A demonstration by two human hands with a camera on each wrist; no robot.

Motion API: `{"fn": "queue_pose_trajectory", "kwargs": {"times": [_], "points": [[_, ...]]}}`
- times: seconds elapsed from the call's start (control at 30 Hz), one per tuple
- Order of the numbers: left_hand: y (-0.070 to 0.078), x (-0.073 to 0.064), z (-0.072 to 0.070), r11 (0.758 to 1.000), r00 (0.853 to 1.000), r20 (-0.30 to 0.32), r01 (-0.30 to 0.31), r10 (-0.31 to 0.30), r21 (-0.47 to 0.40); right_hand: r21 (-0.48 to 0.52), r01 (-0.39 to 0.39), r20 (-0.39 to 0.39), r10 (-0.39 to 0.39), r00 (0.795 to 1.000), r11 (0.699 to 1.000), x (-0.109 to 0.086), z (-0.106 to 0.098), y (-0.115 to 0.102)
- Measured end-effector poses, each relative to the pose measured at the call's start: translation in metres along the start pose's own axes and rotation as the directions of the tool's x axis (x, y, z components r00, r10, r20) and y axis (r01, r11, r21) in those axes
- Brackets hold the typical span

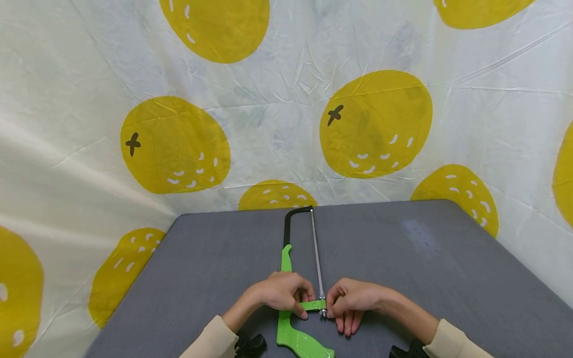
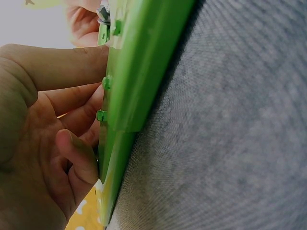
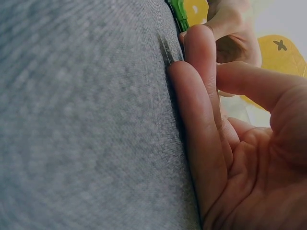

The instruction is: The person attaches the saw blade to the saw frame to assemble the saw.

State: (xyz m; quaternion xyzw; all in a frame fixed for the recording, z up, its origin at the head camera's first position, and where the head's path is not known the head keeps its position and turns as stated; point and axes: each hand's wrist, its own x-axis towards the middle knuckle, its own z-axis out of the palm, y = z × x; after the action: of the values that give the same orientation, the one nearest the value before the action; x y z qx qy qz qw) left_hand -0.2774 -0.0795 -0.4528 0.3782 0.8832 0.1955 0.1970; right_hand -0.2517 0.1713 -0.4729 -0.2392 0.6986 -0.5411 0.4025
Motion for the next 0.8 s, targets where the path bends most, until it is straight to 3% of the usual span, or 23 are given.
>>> {"fn": "queue_pose_trajectory", "kwargs": {"times": [0.8], "points": [[-0.0011, -0.0008, 0.0025, 1.000, 1.000, -0.009, -0.003, 0.003, 0.012, -0.031, 0.022, 0.000, -0.022, 1.000, 0.999, -0.0006, 0.0024, 0.0019]]}}
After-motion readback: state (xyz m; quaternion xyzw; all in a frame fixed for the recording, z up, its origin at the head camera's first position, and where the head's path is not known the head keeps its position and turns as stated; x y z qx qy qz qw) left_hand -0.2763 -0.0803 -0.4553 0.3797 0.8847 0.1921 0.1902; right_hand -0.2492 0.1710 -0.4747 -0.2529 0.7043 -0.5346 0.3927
